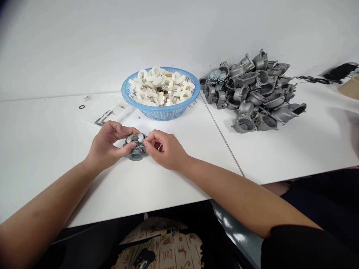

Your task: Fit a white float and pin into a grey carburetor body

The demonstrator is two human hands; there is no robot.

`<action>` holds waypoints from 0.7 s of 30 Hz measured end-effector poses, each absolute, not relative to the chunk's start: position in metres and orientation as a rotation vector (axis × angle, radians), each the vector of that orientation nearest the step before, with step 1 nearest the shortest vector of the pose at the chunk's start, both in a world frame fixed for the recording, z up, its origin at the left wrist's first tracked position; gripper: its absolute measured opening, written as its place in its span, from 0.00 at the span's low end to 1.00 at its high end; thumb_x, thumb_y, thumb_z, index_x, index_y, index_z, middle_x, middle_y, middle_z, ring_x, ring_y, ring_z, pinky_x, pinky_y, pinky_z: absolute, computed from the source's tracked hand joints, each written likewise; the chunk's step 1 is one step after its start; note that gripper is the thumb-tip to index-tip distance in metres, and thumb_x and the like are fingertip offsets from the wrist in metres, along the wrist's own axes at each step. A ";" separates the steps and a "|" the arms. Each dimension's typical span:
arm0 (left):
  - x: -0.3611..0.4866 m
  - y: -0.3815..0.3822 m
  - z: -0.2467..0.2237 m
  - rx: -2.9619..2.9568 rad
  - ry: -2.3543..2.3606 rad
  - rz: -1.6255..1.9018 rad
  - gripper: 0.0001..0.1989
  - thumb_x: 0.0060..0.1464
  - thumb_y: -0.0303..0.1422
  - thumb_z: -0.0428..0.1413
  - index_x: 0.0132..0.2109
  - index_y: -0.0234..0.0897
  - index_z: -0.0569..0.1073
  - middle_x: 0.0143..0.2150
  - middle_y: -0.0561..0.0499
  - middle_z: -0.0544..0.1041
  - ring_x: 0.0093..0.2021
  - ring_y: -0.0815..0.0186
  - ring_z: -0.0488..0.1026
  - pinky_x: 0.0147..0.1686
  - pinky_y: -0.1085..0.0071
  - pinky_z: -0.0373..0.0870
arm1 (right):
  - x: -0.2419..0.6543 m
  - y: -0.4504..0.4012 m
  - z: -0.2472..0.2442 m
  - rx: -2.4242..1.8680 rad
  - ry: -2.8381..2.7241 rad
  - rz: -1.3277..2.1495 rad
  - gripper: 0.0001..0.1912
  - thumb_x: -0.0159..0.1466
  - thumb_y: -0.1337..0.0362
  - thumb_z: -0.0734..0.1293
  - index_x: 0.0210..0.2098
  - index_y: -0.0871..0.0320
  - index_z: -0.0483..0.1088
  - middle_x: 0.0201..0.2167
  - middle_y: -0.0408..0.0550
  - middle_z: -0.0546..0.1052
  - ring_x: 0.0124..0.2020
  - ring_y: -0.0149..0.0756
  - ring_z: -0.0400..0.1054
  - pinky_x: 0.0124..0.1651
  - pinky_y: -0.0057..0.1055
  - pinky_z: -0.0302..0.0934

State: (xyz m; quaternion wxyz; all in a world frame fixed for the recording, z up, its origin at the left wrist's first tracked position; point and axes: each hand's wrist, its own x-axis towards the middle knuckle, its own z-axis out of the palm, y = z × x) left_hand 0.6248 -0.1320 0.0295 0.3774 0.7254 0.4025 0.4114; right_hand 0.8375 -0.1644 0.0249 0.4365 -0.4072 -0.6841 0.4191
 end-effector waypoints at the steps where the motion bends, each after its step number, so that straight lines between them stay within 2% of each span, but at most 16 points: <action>1: 0.625 -0.132 0.030 1.867 1.031 1.038 0.19 0.51 0.36 0.64 0.40 0.43 0.59 0.45 0.45 0.81 0.48 0.56 0.79 0.47 0.56 0.76 | 0.838 -0.165 0.025 -1.004 -1.714 1.061 0.07 0.67 0.61 0.65 0.35 0.58 0.69 0.29 0.43 0.75 0.26 0.27 0.64 0.29 0.25 0.59; 3: 0.624 -0.133 0.034 1.912 1.018 0.979 0.15 0.53 0.36 0.63 0.40 0.42 0.63 0.47 0.44 0.81 0.53 0.54 0.77 0.50 0.54 0.76 | 0.840 -0.166 0.026 -0.987 -1.760 1.072 0.07 0.67 0.61 0.64 0.36 0.58 0.69 0.30 0.44 0.76 0.29 0.29 0.67 0.29 0.25 0.60; 5: 0.622 -0.133 0.038 1.986 0.988 0.890 0.13 0.55 0.37 0.62 0.44 0.42 0.68 0.51 0.44 0.80 0.57 0.53 0.75 0.55 0.54 0.74 | 0.842 -0.166 0.028 -0.988 -1.828 1.030 0.06 0.67 0.62 0.64 0.36 0.57 0.69 0.31 0.44 0.76 0.30 0.29 0.69 0.28 0.24 0.59; 9: 0.617 -0.134 0.051 2.248 0.982 0.719 0.25 0.55 0.39 0.61 0.60 0.44 0.70 0.62 0.45 0.74 0.64 0.52 0.68 0.62 0.55 0.68 | 0.844 -0.167 0.030 -0.973 -1.942 0.876 0.03 0.67 0.65 0.62 0.36 0.57 0.67 0.30 0.42 0.74 0.29 0.27 0.66 0.28 0.23 0.57; 12: 0.613 -0.135 0.061 2.464 1.017 0.619 0.25 0.55 0.42 0.60 0.59 0.45 0.73 0.60 0.47 0.75 0.65 0.49 0.65 0.62 0.52 0.66 | 0.843 -0.168 0.028 -0.961 -2.011 0.784 0.01 0.66 0.68 0.62 0.36 0.57 0.65 0.29 0.40 0.72 0.27 0.26 0.64 0.29 0.23 0.57; 14: 0.609 -0.136 0.067 2.548 1.047 0.603 0.23 0.55 0.45 0.60 0.56 0.45 0.75 0.54 0.47 0.79 0.60 0.48 0.70 0.58 0.52 0.69 | 0.841 -0.169 0.027 -0.984 -2.053 0.741 0.01 0.65 0.68 0.62 0.37 0.57 0.64 0.29 0.40 0.73 0.26 0.25 0.62 0.28 0.23 0.56; 17: 0.602 -0.138 0.072 2.583 1.104 0.564 0.21 0.55 0.47 0.59 0.54 0.47 0.77 0.44 0.49 0.81 0.45 0.53 0.77 0.46 0.59 0.74 | 0.839 -0.171 0.024 -1.011 -2.085 0.698 0.02 0.67 0.67 0.61 0.40 0.57 0.64 0.29 0.38 0.73 0.22 0.23 0.60 0.27 0.23 0.53; 19: 0.599 -0.140 0.073 2.606 1.127 0.523 0.20 0.57 0.48 0.58 0.53 0.48 0.77 0.40 0.50 0.81 0.38 0.57 0.77 0.40 0.63 0.74 | 0.836 -0.173 0.024 -1.017 -2.100 0.657 0.02 0.68 0.66 0.60 0.40 0.57 0.64 0.26 0.37 0.72 0.19 0.22 0.57 0.26 0.23 0.51; 21: 0.599 -0.141 0.073 2.648 1.132 0.486 0.20 0.58 0.49 0.56 0.54 0.47 0.76 0.39 0.50 0.81 0.36 0.58 0.77 0.39 0.64 0.72 | 0.834 -0.175 0.024 -1.019 -2.117 0.613 0.02 0.68 0.66 0.60 0.40 0.57 0.63 0.24 0.36 0.69 0.18 0.22 0.54 0.25 0.24 0.50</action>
